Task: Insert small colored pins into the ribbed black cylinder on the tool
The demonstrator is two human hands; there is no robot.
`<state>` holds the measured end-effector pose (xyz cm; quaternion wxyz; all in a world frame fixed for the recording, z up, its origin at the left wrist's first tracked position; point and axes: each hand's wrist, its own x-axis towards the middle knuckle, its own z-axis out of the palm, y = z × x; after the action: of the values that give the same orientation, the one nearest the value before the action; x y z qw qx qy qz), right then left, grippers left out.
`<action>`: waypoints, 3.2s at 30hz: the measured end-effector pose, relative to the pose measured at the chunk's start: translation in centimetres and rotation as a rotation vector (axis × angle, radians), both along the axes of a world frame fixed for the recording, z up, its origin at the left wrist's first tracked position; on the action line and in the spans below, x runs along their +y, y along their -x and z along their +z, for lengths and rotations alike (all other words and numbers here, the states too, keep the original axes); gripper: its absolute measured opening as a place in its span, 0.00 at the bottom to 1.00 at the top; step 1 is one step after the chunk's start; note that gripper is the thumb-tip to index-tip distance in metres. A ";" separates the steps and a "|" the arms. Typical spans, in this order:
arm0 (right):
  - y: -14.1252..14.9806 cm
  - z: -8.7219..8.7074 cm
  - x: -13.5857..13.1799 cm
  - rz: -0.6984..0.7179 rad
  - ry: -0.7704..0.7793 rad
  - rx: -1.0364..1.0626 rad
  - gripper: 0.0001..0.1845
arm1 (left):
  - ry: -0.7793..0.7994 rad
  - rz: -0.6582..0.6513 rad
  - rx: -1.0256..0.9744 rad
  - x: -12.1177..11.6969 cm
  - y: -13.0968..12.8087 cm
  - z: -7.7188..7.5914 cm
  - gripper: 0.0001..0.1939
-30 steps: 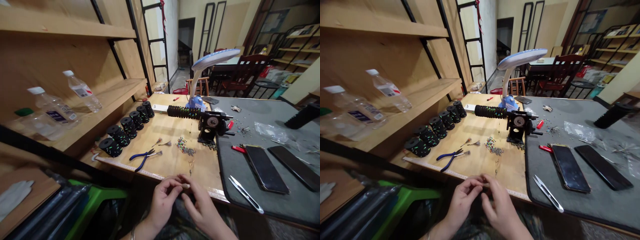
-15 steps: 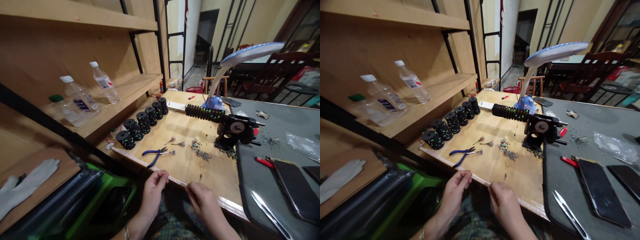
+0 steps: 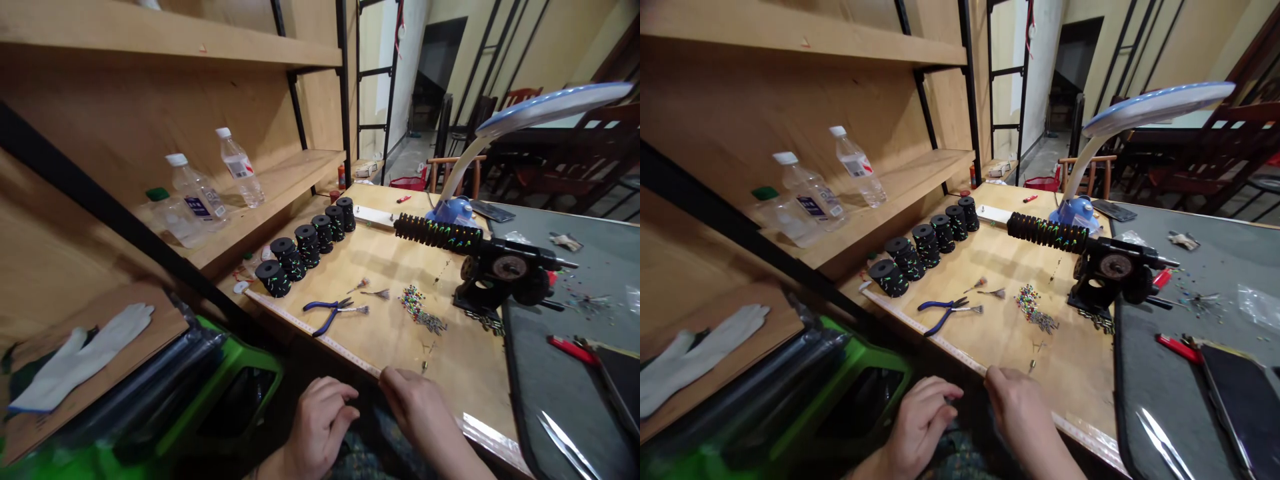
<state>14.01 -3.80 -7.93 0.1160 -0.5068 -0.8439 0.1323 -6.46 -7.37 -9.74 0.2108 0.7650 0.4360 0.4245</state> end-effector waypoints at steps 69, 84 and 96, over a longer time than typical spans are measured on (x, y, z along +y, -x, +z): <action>3.7 1.0 2.3 0.015 0.011 -0.077 0.07 | -0.011 0.023 0.454 1.5 0.7 -0.7 0.22; -3.0 3.6 1.6 0.088 0.077 -0.072 0.10 | -0.152 0.111 0.606 1.3 -0.2 -0.1 0.21; -5.0 3.6 1.7 0.170 0.045 -0.138 0.11 | -0.133 0.107 0.618 1.3 -0.2 -0.5 0.21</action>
<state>18.97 -2.11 -4.35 0.0345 -0.4437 -0.8867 0.1253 -6.29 -6.09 -10.25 -0.0049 0.8460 0.4901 0.2100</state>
